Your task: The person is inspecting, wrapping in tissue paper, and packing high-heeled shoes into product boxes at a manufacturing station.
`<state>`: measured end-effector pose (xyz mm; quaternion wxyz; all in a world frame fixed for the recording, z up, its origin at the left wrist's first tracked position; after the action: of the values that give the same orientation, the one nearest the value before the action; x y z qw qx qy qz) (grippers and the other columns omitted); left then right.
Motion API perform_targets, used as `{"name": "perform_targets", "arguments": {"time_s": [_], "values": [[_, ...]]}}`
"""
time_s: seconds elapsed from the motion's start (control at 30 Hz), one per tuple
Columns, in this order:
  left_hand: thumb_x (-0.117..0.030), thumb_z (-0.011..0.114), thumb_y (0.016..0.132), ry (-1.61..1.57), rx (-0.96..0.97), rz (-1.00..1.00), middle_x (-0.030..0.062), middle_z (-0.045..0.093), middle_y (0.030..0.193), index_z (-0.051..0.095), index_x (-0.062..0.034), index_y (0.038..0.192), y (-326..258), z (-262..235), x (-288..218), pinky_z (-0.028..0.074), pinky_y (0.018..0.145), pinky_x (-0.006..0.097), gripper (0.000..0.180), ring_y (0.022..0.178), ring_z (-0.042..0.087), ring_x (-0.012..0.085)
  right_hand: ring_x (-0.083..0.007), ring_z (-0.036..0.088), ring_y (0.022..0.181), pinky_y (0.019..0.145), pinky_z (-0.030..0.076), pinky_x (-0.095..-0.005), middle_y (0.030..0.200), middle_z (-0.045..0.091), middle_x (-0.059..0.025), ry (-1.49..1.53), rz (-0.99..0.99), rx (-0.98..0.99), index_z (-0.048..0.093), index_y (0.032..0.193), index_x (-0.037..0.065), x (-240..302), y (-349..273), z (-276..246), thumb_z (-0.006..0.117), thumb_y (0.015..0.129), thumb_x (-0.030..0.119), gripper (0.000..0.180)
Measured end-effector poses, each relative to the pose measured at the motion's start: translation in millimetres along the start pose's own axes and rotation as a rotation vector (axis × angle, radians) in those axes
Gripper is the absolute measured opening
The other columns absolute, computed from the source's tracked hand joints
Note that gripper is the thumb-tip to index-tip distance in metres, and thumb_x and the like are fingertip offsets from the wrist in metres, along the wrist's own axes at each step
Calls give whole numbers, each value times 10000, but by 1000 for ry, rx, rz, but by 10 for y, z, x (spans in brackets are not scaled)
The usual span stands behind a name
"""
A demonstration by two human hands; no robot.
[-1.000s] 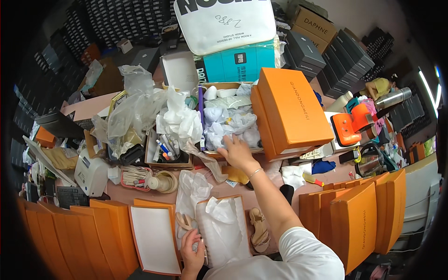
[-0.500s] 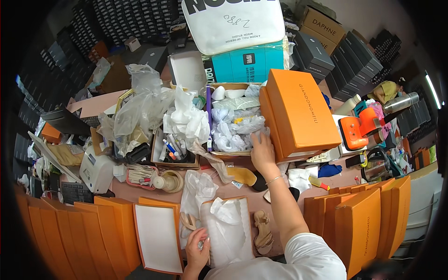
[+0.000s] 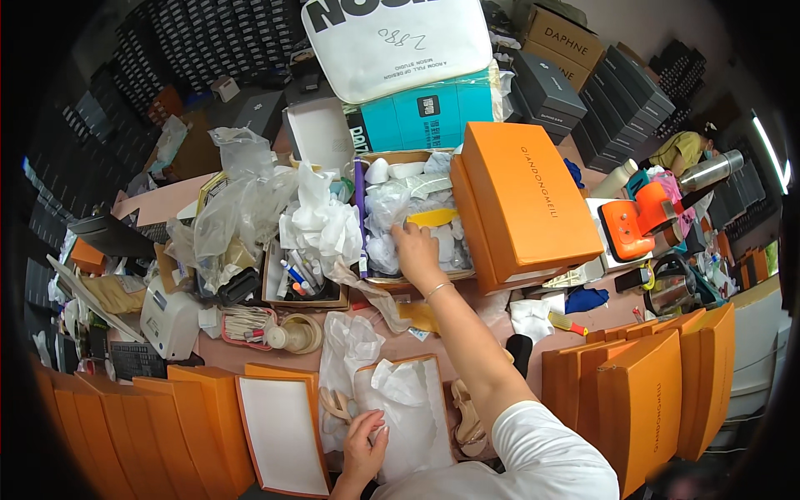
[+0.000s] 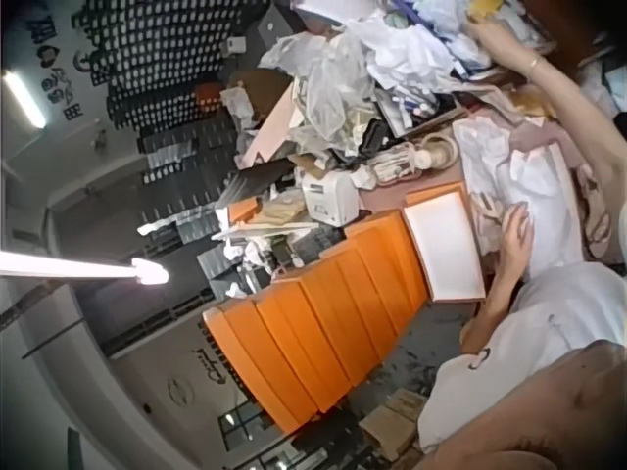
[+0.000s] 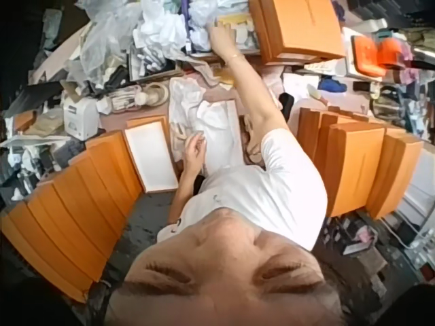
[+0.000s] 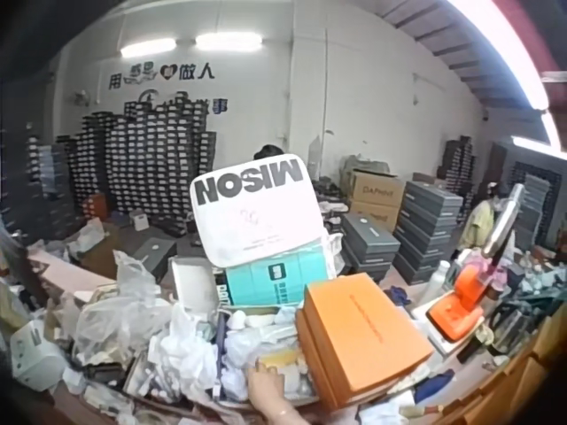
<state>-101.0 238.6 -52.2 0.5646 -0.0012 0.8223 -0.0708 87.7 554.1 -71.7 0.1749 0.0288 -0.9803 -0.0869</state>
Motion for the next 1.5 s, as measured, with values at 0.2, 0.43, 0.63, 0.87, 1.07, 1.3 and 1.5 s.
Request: {"name": "perform_targets", "arguments": {"time_s": [0.2, 0.43, 0.63, 0.87, 1.07, 1.3, 1.5], "values": [[-31, 662, 825, -1, 56, 65, 145, 600, 1129, 614, 10, 1129, 182, 232, -236, 527, 803, 311, 310, 902, 653, 222, -362, 564, 983, 782, 487, -476, 1099, 597, -142, 199, 65, -43, 637, 1076, 99, -176, 132, 419, 515, 814, 81, 289], [-173, 674, 859, 76, 87, 187, 167, 586, 1173, 596, 18, 1167, 432, 181, -634, 496, 853, 341, 370, 990, 610, 264, -372, 553, 1050, 843, 470, -479, 1123, 601, -158, 160, -88, -256, 624, 1087, 69, 63, -272, -168, 540, 825, 79, 275], [-475, 615, 879, -15, 74, 442, 215, 483, 1313, 426, 47, 1342, 1340, 300, -1424, 426, 980, 401, 723, 1192, 513, 316, -205, 587, 984, 793, 475, -298, 1060, 606, -92, 1030, 346, -354, 583, 1066, 32, -941, -1848, -465, 505, 931, 101, 170], [-598, 552, 861, -505, 329, -113, 162, 288, 1490, 233, -66, 1475, 2556, 1581, -1930, 248, 1094, 419, 873, 1353, 319, 333, -139, 554, 1048, 854, 428, -290, 1148, 573, -59, 1354, 659, -1067, 534, 1143, 59, -2661, -2045, -1307, 405, 1020, 334, 328], [-531, 622, 813, -757, 658, -272, 119, 439, 1403, 355, -94, 1420, 2838, 2209, -1693, 335, 1050, 460, 794, 1299, 412, 244, -131, 530, 806, 689, 427, -302, 932, 581, 0, 1599, 750, -592, 575, 1097, 111, -3078, -1562, -797, 465, 969, 417, 349], [-489, 573, 821, -790, 660, -195, 133, 313, 1473, 178, -136, 1490, 2728, 2106, -1530, 301, 1084, 424, 853, 1362, 322, 253, -218, 445, 1250, 1038, 352, -388, 1348, 478, -55, 1737, 477, -469, 395, 1381, 82, -2937, -1628, -896, 447, 986, 416, 519], [-328, 586, 811, -933, 600, -24, 107, 392, 1414, 241, -76, 1480, 2215, 1698, -1721, 333, 1078, 372, 795, 1326, 372, 212, -240, 461, 1270, 1058, 375, -399, 1399, 451, -114, 1608, 441, -539, 359, 1410, 18, -2440, -2066, -1136, 424, 995, 347, 534]]}}
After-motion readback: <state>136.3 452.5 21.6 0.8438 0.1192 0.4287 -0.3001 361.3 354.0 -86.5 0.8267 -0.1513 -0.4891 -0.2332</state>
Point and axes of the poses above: each hand's wrist, its own y-axis towards the middle knuckle, its own z-axis out of the palm, x = y × z, the point moved 9 cm from there along y, towards the middle knuckle
